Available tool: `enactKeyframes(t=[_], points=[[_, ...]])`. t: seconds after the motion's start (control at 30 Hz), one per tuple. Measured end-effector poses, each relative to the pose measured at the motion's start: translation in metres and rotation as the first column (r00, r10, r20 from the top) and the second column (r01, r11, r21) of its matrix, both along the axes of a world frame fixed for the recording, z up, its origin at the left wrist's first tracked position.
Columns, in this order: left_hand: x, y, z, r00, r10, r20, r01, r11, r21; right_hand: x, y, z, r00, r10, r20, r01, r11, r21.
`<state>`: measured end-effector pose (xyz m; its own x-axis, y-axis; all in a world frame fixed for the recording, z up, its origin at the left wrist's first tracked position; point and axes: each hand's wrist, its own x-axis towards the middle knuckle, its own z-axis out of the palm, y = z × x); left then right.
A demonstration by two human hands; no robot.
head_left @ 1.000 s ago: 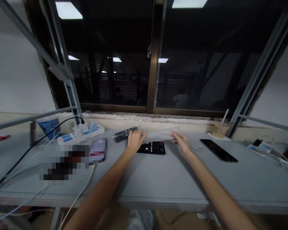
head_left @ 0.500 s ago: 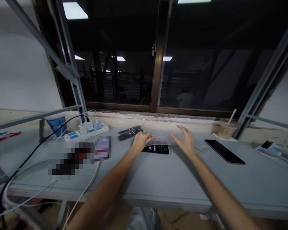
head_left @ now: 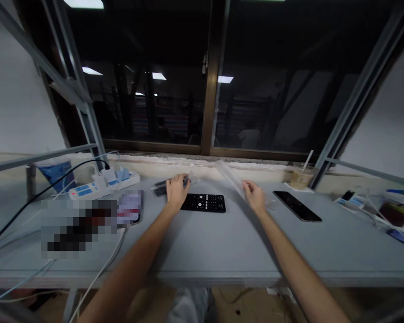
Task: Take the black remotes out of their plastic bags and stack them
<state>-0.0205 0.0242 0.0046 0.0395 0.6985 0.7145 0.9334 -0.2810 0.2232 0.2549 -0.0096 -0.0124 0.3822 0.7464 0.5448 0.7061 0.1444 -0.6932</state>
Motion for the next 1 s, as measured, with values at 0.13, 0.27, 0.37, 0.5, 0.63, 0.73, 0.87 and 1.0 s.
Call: enactKeyframes(t=[0.13, 0.27, 0.37, 0.5, 0.63, 0.73, 0.87, 1.0], points=[[-0.012, 0.007, -0.004, 0.994, 0.105, -0.021, -0.107, 0.987, -0.122, 0.011, -0.005, 0.001, 0.953, -0.303, 0.002, 0.301, 0.944, -0.135], [-0.023, 0.011, -0.007, 0.989, 0.139, -0.053, -0.148, 0.961, -0.232, 0.02, -0.006, -0.001, 0.943, -0.331, 0.038, 0.333, 0.938, -0.092], [-0.032, 0.013, -0.008, 0.99, 0.11, -0.092, -0.134, 0.942, -0.309, 0.025, -0.003, -0.004, 0.959, -0.259, 0.112, 0.267, 0.962, -0.061], [-0.041, 0.016, -0.012, 0.988, 0.074, -0.136, -0.117, 0.931, -0.345, 0.027, 0.001, -0.008, 0.97, -0.162, 0.183, 0.165, 0.986, 0.0], [-0.044, 0.02, -0.014, 0.983, 0.078, -0.166, -0.13, 0.934, -0.334, 0.028, 0.001, -0.011, 0.948, -0.203, 0.247, 0.199, 0.979, 0.042], [-0.044, 0.021, -0.014, 0.98, 0.06, -0.19, -0.119, 0.941, -0.318, 0.031, -0.001, -0.012, 0.896, -0.328, 0.299, 0.327, 0.943, 0.054], [-0.046, 0.022, -0.012, 0.986, 0.027, -0.164, -0.08, 0.942, -0.325, 0.038, -0.004, -0.014, 0.844, -0.384, 0.375, 0.375, 0.922, 0.1], [-0.044, 0.02, -0.011, 0.989, 0.071, -0.127, -0.109, 0.938, -0.33, 0.042, -0.005, -0.018, 0.835, -0.329, 0.441, 0.393, 0.917, -0.06]])
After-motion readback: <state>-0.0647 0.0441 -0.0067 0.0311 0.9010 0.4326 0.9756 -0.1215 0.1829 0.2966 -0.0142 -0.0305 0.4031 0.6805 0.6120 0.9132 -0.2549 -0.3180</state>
